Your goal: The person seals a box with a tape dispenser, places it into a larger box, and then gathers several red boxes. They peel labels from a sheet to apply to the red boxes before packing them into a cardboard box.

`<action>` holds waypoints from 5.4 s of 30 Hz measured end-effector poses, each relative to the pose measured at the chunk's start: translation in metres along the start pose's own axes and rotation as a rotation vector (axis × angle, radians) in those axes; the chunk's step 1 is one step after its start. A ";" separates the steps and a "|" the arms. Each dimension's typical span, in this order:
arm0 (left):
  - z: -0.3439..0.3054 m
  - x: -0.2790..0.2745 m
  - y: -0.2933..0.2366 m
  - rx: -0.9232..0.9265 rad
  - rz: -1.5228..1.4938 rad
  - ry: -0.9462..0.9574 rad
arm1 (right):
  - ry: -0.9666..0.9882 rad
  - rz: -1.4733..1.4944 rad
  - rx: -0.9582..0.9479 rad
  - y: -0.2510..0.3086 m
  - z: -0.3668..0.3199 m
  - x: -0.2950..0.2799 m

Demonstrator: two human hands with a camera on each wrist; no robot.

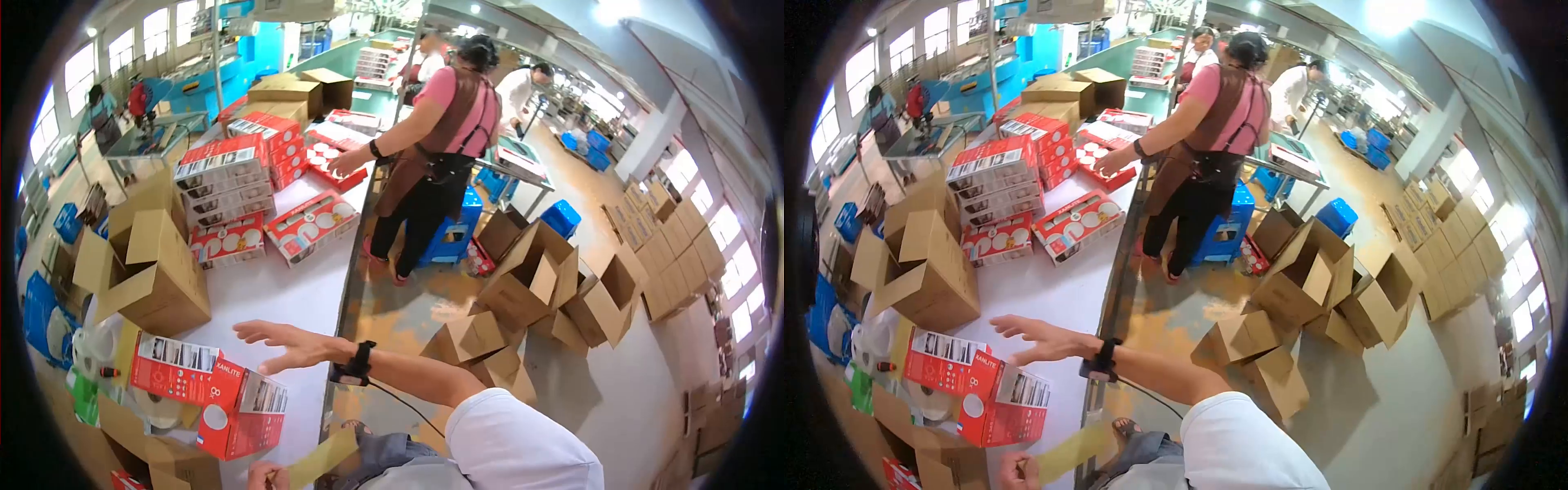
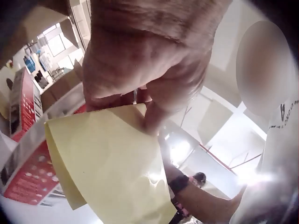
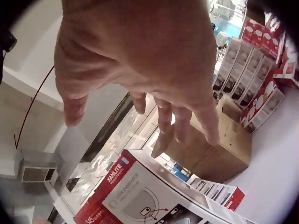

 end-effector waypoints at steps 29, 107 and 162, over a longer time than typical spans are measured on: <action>-0.041 0.024 0.095 -0.627 -0.739 0.122 | -0.911 0.936 0.669 -0.153 -0.287 0.166; -0.088 -0.013 0.166 -0.595 -0.279 0.143 | -0.509 -0.412 0.061 -0.095 -0.187 0.259; -0.085 -0.015 0.157 -0.674 -0.520 0.073 | -0.598 -0.124 0.238 -0.098 -0.186 0.246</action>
Point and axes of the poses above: each hand's wrist, its own z-axis towards the middle knuckle, its own x-axis out of the palm, y = z × x, the point moved 9 cm from there along z, towards the middle knuckle, and after that the axes turned 11 degrees about -y, right-handed, at the moved point
